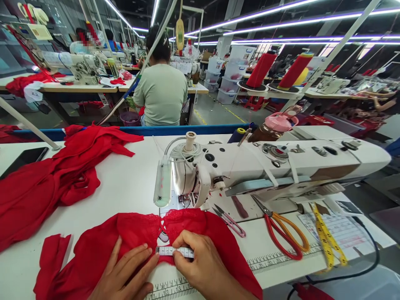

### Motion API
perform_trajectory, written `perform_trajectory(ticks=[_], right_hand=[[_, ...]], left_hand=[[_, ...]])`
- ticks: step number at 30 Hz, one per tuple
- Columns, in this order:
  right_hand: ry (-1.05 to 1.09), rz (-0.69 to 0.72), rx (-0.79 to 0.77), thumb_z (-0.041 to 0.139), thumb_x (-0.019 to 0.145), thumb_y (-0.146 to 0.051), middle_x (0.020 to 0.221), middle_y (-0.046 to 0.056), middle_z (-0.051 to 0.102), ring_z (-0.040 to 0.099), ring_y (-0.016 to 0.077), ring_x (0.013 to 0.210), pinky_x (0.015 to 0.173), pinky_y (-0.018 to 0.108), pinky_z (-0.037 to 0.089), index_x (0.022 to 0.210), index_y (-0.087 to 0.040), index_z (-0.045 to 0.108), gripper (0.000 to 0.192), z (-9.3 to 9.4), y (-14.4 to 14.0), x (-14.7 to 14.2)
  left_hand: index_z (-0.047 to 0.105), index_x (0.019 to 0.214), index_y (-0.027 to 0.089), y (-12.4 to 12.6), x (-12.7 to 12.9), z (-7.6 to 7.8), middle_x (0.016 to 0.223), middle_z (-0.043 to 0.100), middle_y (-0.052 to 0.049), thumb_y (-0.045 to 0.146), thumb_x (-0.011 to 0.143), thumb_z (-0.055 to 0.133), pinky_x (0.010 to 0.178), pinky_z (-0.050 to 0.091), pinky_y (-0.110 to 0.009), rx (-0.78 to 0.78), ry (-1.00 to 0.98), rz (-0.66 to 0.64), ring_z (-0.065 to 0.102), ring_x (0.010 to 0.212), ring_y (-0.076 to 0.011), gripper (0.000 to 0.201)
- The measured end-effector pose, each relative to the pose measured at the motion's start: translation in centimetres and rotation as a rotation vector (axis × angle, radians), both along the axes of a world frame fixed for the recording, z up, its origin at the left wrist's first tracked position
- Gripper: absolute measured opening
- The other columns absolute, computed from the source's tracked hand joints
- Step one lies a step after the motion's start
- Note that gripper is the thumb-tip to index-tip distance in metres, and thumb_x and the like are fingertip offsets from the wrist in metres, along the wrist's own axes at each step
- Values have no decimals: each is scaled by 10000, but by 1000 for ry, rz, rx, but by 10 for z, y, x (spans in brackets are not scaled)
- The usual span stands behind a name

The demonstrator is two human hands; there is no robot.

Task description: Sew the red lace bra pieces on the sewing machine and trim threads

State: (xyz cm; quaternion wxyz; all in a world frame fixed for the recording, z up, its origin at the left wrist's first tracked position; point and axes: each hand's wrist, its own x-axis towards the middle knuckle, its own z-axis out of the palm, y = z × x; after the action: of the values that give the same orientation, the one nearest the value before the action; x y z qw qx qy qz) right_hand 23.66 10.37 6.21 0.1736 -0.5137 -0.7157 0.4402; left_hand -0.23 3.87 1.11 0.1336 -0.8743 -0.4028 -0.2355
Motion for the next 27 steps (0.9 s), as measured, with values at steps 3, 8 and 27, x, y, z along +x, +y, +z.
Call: perform_trajectory(ticks=[3, 8, 27], right_hand=[[-17, -5, 3, 585, 841, -226, 780, -29, 690, 614, 164, 747, 692, 259, 413, 803, -223, 646, 72, 0, -1, -1], [-58, -6, -1, 584, 837, -222, 811, -30, 700, 616, 170, 776, 709, 263, 407, 804, -229, 647, 72, 3, -2, -1], [-112, -65, -4, 545, 841, -221, 875, -10, 674, 619, 190, 883, 761, 270, 410, 863, -239, 578, 43, 2, 1, 4]], left_hand=[[658, 1294, 224, 0, 0, 0, 1148, 755, 8, 325, 1004, 576, 1261, -5, -521, 3, 9, 0, 681, 1095, -164, 318], [667, 1277, 203, 1, 2, 0, 1137, 758, 6, 307, 1005, 572, 1264, 25, -522, 21, 7, 0, 687, 1080, -163, 307], [681, 1254, 208, 4, 0, -5, 1112, 753, -3, 255, 1003, 548, 1263, 47, -525, 63, 18, -18, 678, 1074, -150, 288]])
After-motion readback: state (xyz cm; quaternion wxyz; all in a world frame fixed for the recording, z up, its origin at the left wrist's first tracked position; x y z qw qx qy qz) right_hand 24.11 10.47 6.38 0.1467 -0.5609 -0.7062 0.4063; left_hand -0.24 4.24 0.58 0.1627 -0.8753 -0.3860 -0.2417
